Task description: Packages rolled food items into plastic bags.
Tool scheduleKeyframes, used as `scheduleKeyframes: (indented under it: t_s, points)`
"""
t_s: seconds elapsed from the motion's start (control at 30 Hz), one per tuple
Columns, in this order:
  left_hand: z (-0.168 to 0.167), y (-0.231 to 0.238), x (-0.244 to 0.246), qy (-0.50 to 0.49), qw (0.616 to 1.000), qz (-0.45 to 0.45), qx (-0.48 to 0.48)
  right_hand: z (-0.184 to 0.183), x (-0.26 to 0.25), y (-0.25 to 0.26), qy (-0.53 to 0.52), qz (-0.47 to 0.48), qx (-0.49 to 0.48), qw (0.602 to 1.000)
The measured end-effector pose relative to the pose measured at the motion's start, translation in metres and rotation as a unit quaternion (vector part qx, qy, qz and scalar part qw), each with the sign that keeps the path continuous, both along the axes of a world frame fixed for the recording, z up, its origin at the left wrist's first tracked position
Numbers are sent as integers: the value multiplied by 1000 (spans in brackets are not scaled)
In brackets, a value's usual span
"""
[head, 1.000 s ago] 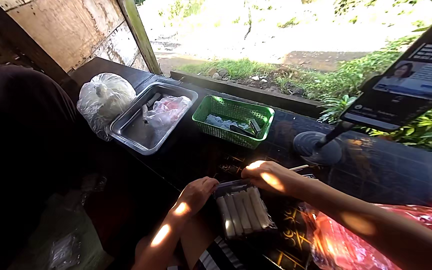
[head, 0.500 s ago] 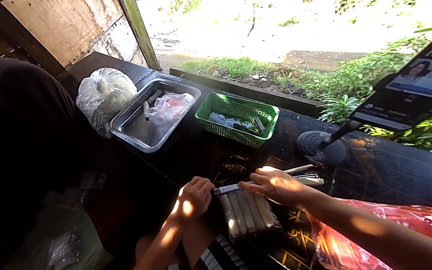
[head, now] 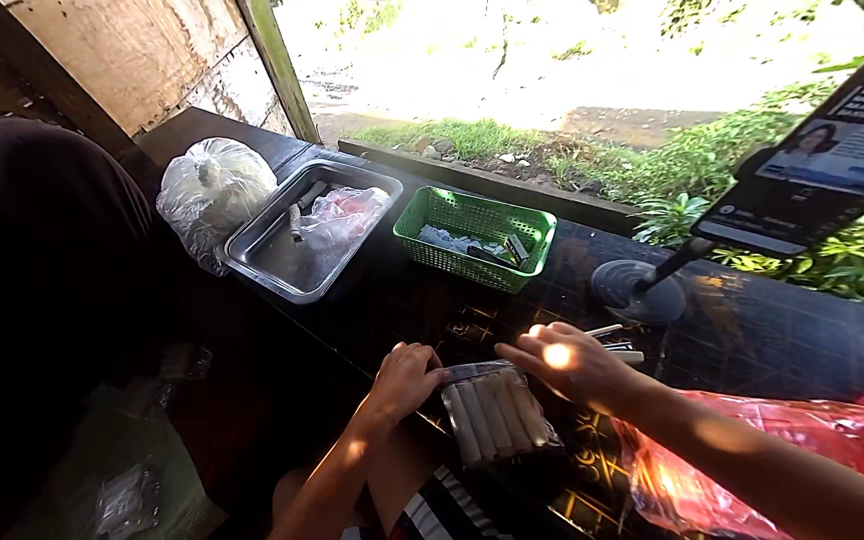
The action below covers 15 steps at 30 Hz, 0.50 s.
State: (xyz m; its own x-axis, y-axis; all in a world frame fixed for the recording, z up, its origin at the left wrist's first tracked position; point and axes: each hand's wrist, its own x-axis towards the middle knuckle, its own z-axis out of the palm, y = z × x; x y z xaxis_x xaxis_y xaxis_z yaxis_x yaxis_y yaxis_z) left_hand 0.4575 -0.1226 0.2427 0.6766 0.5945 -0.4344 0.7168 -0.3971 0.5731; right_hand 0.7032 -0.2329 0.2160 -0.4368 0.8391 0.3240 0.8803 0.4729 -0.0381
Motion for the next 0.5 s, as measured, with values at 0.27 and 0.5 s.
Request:
scheduleKeyframes:
  t_s: [0.27, 0.5]
  points:
    - [-3, -2, -2, -12, 1000, 12, 10, 3, 57, -22, 47, -136, -189, 972]
    - [-12, -6, -7, -59, 998, 34, 13, 37, -12, 11, 646, -239, -165, 706]
